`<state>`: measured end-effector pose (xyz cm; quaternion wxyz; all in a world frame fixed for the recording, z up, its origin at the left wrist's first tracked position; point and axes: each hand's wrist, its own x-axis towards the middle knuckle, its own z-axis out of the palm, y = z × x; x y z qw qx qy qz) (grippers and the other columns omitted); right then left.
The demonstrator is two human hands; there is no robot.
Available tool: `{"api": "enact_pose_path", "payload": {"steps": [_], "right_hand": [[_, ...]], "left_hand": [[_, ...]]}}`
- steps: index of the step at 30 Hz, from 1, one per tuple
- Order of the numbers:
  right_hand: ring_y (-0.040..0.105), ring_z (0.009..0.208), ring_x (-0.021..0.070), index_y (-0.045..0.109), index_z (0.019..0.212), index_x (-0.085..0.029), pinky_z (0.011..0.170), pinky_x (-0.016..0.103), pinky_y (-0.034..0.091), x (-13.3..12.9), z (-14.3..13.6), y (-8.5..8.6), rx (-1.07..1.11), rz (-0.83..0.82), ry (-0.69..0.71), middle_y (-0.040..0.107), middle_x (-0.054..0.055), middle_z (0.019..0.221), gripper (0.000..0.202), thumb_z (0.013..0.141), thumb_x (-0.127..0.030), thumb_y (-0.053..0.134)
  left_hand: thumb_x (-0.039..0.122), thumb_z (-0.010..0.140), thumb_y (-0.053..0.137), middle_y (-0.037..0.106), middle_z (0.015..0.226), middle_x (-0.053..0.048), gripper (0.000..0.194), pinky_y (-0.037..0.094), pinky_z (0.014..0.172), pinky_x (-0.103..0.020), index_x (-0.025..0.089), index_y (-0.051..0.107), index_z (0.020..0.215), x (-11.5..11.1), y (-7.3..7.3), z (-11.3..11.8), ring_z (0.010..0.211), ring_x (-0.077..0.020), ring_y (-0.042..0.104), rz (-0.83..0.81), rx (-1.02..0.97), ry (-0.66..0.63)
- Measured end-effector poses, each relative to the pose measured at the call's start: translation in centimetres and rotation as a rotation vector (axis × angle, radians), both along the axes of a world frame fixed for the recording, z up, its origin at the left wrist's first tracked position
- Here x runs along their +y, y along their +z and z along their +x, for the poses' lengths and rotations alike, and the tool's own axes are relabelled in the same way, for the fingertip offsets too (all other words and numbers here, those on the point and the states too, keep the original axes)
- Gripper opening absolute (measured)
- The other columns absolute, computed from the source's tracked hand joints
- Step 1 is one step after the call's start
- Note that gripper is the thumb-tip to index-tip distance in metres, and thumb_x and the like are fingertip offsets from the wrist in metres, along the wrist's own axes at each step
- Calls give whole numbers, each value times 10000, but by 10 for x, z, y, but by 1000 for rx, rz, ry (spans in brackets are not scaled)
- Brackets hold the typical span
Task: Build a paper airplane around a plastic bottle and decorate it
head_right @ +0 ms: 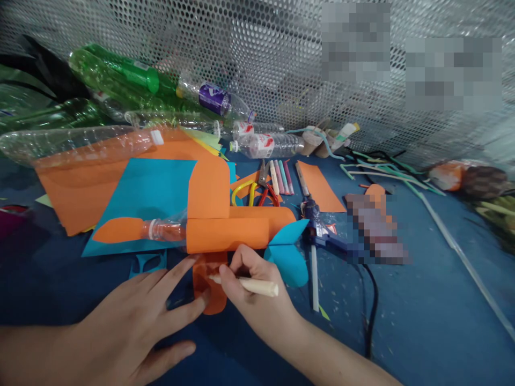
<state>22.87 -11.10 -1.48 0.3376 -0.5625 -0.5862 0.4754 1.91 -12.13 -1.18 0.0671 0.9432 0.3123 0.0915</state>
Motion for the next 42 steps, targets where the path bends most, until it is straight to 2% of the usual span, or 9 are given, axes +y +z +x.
{"api": "enact_pose_path", "payload": {"steps": [6,12,19,26,30,38,42], "right_hand": [[300,466,85,351,648,-225,487,235,369,-1,2,-4,10,-11,-15,365,-85,500,309,874,-350,522],[311,458,87,356,650,-225,444,231,290,-1,3,-3,1,10,-17,368,-80,498,310,876,-354,523],[300,435,86,323,637,-232,412,228,242,-1,3,7,63,190,-171,323,-85,501,300,890,-275,478],[302,453,90,336,645,-231,420,226,247,1,3,2,36,163,-154,334,-82,517,296,891,-297,487],[317,466,93,359,651,-229,439,226,276,1,6,-2,-26,130,-143,361,-79,521,289,886,-306,507],[352,469,85,368,629,-223,497,200,391,2,4,-1,-7,117,-131,370,-79,520,297,872,-300,521],[344,474,90,368,636,-225,502,206,392,1,6,-3,-10,92,-138,364,-81,514,299,873,-314,526]], "left_hand": [[443,868,494,426,1287,-206,380,513,632,-485,290,519,1215,-2,-1,1,818,-292,585,-5,-7,38],[454,863,501,446,1277,-206,394,522,612,-470,281,523,1216,-1,-1,0,788,-276,589,4,-6,15],[456,862,507,421,1298,-199,390,516,659,-494,301,528,1219,-4,-1,0,840,-297,588,22,-27,60],[452,867,501,439,1260,-240,407,526,604,-484,274,510,1234,-1,-3,-1,797,-293,598,31,-35,4],[466,860,509,459,1252,-224,418,534,605,-477,278,512,1233,0,-2,-2,789,-280,600,45,-23,14],[453,856,510,459,1248,-224,401,531,598,-482,276,530,1215,0,-2,-1,792,-287,598,46,-44,18],[451,859,508,460,1253,-210,401,533,606,-468,281,526,1221,0,-3,-1,786,-272,595,43,-39,13]]}}
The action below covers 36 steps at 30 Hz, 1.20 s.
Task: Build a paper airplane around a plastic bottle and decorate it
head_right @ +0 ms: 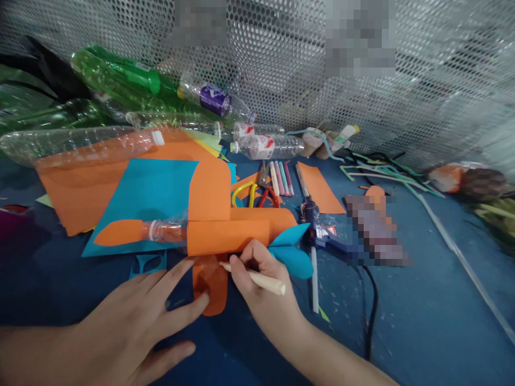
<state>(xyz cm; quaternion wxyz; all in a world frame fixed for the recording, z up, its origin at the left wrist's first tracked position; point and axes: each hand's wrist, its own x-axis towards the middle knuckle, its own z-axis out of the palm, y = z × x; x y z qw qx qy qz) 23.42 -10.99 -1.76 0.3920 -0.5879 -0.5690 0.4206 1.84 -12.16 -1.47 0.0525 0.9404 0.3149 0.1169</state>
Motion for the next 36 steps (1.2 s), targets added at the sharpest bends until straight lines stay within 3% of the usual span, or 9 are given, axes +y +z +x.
{"api": "enact_pose_path", "payload": {"steps": [10,36], "right_hand": [[322,458,88,363,635,-223,452,213,305,-1,1,0,-51,-9,4,361,-83,494,297,874,-299,522],[337,454,97,341,644,-230,444,232,283,-4,1,1,-36,32,-18,365,-74,500,297,875,-317,507]], "left_hand": [[456,857,516,449,1268,-209,404,524,630,-478,287,531,1223,-1,1,0,803,-279,592,-5,5,18],[452,871,499,427,1277,-229,403,519,636,-485,279,509,1234,-1,2,0,820,-294,596,-15,23,8]]}}
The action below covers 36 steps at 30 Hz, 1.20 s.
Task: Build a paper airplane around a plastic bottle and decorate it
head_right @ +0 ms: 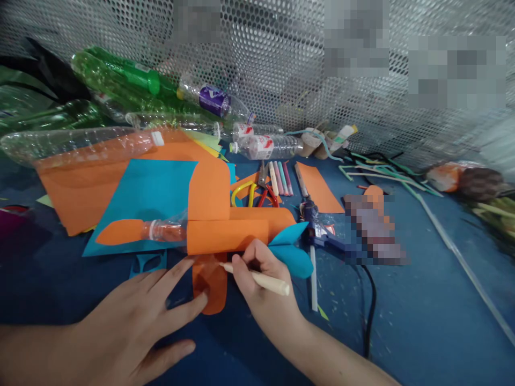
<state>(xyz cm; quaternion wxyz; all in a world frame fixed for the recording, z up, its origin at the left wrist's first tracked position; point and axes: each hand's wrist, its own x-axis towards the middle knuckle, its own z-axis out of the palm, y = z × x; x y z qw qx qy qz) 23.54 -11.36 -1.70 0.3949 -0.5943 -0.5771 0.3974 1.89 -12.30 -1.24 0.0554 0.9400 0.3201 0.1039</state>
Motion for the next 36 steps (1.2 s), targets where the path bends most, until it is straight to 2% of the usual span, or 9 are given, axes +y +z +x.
{"api": "enact_pose_path", "payload": {"steps": [8,13,18,21,30,36], "right_hand": [[328,433,91,339,626,-232,414,223,268,0,-2,5,6,-14,76,364,-75,484,286,858,-280,499],[310,429,90,335,627,-233,410,225,264,1,-2,3,-10,-55,105,347,-80,478,297,869,-306,491],[296,444,92,333,637,-231,429,226,288,1,-2,0,-4,-75,121,339,-83,485,298,873,-311,497],[284,442,90,335,635,-231,421,223,274,0,-1,0,-4,-71,108,322,-86,485,298,877,-302,494],[275,460,95,341,643,-233,494,237,403,0,-1,-2,62,-97,118,316,-88,491,300,875,-317,509],[302,442,92,348,638,-231,436,217,336,1,-1,-1,17,-82,96,339,-80,485,292,871,-310,507]], "left_hand": [[441,893,448,437,1276,-221,407,517,585,-458,292,495,1269,1,0,0,766,-278,596,8,4,-23],[450,896,436,439,1287,-185,373,513,641,-454,297,538,1220,-1,-1,0,806,-274,586,2,-23,47],[451,890,445,441,1270,-214,385,513,601,-462,279,528,1225,0,-1,0,774,-279,588,1,-9,-1],[453,875,475,444,1266,-218,392,511,604,-468,283,528,1224,0,0,1,774,-284,589,-7,7,13],[461,889,448,441,1280,-194,390,515,625,-449,289,529,1229,-1,1,1,785,-272,588,7,7,30],[448,872,488,442,1271,-213,409,522,605,-460,279,514,1244,1,0,0,778,-273,593,4,19,0]]}}
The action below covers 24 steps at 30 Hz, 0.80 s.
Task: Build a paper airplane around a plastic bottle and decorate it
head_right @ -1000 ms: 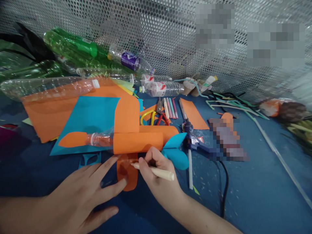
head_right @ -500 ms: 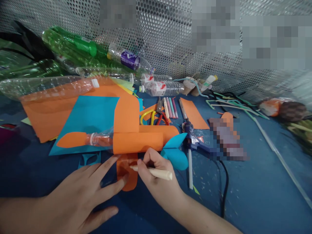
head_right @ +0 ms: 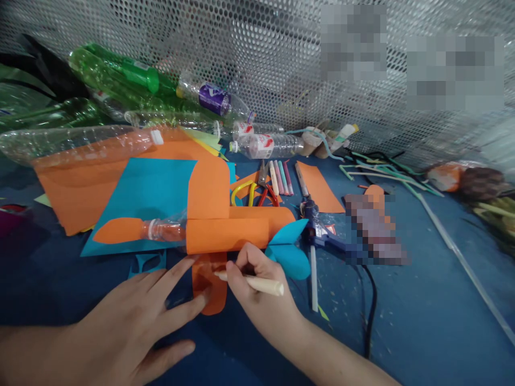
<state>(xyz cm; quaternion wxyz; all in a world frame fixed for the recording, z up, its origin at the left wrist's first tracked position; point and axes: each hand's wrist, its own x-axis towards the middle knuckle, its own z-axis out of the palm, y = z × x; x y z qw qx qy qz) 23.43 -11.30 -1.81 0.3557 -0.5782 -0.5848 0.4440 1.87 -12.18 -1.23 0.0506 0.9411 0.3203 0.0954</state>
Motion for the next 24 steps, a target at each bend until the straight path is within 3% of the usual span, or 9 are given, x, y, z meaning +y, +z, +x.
{"api": "enact_pose_path", "payload": {"steps": [9,14,19,24], "right_hand": [[295,452,90,341,639,-229,426,218,276,0,1,0,-27,13,1,330,-83,496,297,882,-299,496],[294,467,90,340,643,-231,479,215,373,2,-1,0,33,34,-35,327,-85,512,281,873,-271,495],[310,440,81,335,625,-231,428,187,343,4,-2,4,23,57,-18,332,-87,496,284,853,-244,503],[313,446,75,342,628,-228,481,184,414,4,-3,6,48,62,-18,341,-88,513,279,858,-251,499]], "left_hand": [[468,850,527,431,1289,-208,424,517,648,-476,293,513,1237,-3,0,2,813,-281,587,-10,-6,30],[459,878,472,439,1283,-200,399,516,637,-468,292,519,1237,-2,-1,1,801,-279,591,11,-19,34],[464,867,497,439,1271,-229,417,520,618,-477,277,518,1239,-1,-1,0,789,-284,599,8,-12,-3],[467,848,532,431,1279,-234,433,517,630,-488,283,513,1239,-2,0,1,804,-290,596,-2,6,16]]}}
